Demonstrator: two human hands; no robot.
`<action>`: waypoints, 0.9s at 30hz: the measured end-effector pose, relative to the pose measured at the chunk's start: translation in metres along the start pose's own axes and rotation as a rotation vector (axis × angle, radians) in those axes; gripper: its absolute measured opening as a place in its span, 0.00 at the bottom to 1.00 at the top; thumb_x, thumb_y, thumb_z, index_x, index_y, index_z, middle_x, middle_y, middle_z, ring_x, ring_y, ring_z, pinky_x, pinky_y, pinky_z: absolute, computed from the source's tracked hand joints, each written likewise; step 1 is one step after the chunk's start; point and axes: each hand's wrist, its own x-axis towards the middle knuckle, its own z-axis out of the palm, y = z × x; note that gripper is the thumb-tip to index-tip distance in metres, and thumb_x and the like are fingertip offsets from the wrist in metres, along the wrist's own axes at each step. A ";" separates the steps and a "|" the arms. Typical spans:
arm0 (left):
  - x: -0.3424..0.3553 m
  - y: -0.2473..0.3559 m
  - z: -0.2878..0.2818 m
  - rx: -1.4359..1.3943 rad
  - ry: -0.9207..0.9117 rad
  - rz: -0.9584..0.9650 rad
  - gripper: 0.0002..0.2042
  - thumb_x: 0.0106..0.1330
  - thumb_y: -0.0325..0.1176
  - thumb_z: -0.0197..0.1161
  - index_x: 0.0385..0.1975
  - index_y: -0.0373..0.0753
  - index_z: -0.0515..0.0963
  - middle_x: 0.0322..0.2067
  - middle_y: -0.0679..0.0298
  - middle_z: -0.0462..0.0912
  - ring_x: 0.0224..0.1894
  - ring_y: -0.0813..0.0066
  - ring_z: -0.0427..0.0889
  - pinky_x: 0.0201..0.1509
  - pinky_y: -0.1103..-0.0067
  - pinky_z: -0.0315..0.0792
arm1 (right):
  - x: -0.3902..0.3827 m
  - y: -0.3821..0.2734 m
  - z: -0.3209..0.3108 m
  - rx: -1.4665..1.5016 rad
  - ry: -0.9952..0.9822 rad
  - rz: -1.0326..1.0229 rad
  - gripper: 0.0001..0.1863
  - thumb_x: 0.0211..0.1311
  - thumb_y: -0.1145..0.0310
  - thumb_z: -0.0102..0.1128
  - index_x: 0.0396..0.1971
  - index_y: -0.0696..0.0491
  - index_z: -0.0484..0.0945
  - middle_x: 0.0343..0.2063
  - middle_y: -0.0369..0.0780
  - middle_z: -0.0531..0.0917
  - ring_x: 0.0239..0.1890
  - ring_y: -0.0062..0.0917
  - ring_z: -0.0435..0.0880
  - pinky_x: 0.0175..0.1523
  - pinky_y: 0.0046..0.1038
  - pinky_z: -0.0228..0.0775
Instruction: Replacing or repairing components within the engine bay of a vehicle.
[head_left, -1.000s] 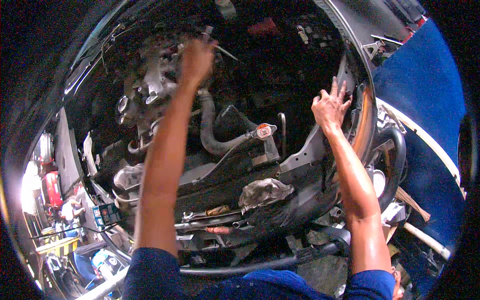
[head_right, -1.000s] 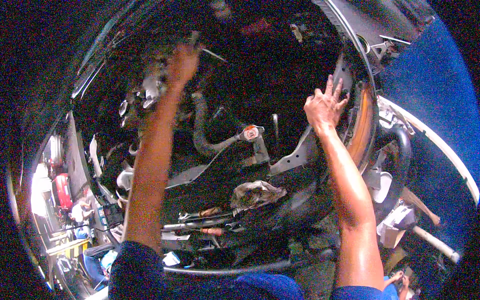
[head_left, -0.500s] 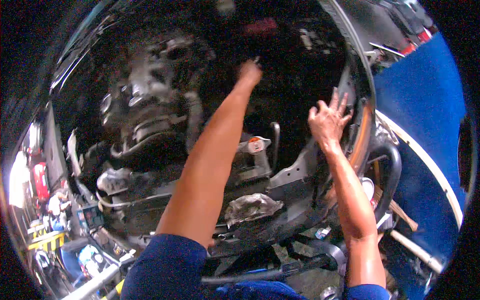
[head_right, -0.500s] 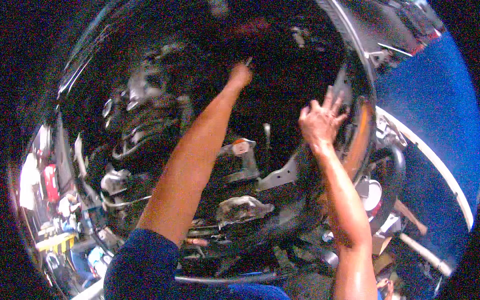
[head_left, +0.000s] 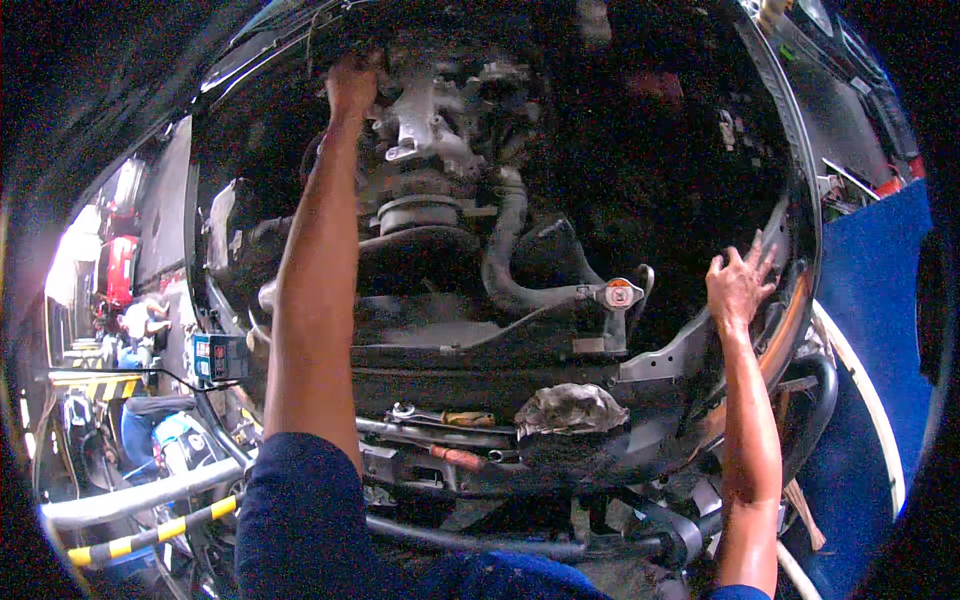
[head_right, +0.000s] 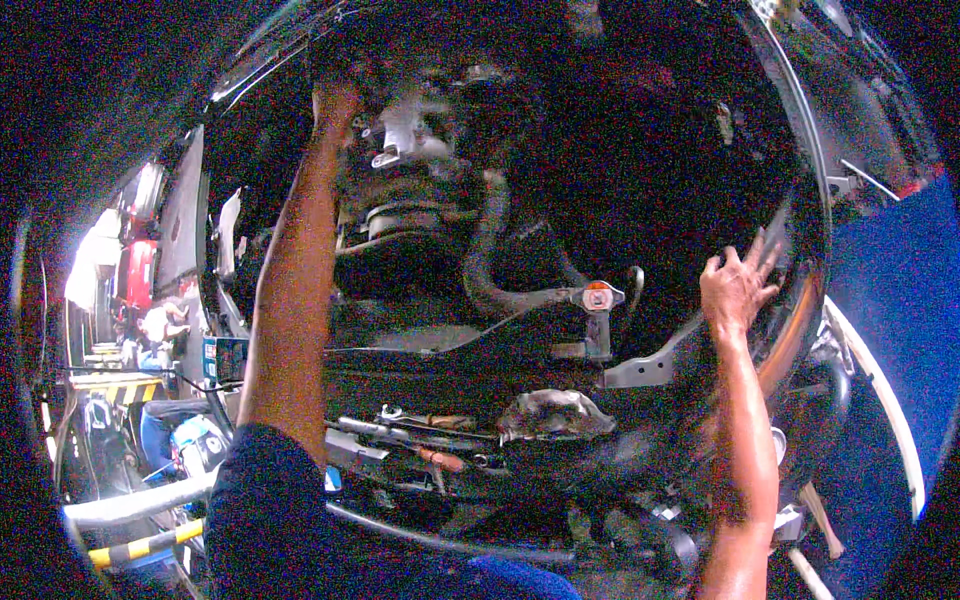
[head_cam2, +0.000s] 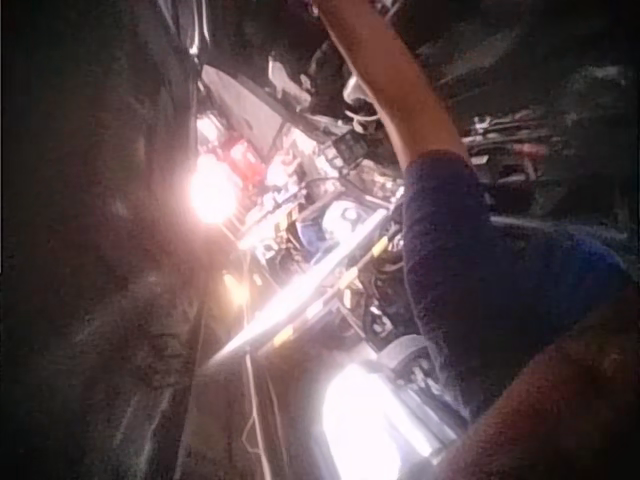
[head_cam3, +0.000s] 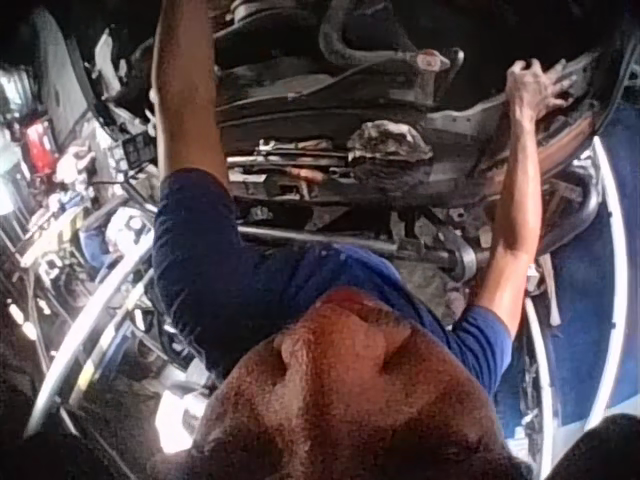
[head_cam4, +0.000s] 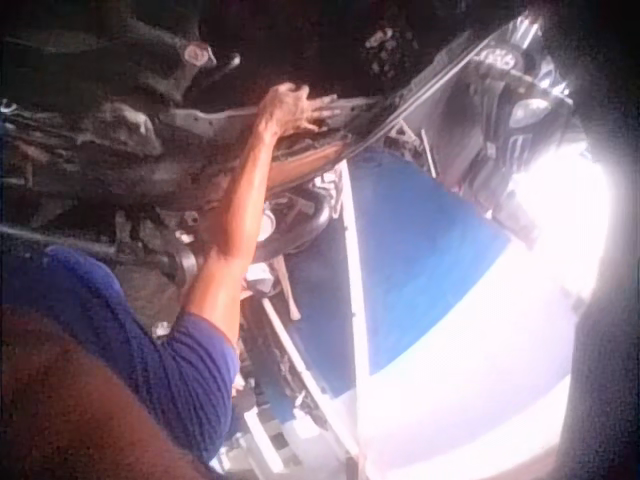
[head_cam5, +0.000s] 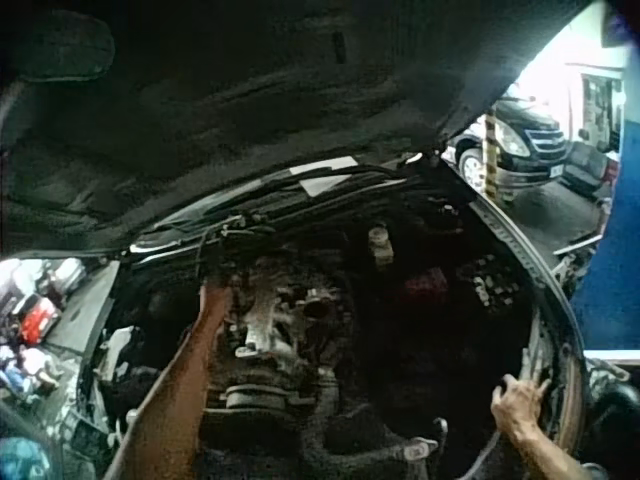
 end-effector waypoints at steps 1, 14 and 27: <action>0.006 -0.009 -0.007 0.249 0.003 -0.062 0.25 0.65 0.51 0.61 0.50 0.33 0.79 0.47 0.47 0.83 0.51 0.47 0.80 0.53 0.59 0.76 | 0.000 -0.001 -0.001 -0.031 -0.025 0.007 0.17 0.64 0.57 0.54 0.46 0.47 0.85 0.74 0.43 0.56 0.78 0.45 0.43 0.68 0.70 0.47; 0.022 -0.031 0.001 0.102 0.083 -0.077 0.25 0.65 0.52 0.61 0.54 0.38 0.79 0.51 0.43 0.81 0.57 0.46 0.78 0.62 0.58 0.71 | 0.003 0.002 0.008 0.003 -0.053 0.035 0.17 0.67 0.58 0.54 0.50 0.47 0.83 0.76 0.36 0.52 0.79 0.39 0.40 0.68 0.73 0.43; 0.037 -0.056 0.025 0.538 0.079 0.207 0.33 0.61 0.59 0.64 0.54 0.35 0.77 0.47 0.44 0.83 0.53 0.41 0.80 0.60 0.56 0.72 | 0.004 0.002 0.011 0.019 -0.020 0.025 0.15 0.66 0.59 0.54 0.46 0.48 0.83 0.75 0.37 0.53 0.79 0.39 0.40 0.67 0.74 0.44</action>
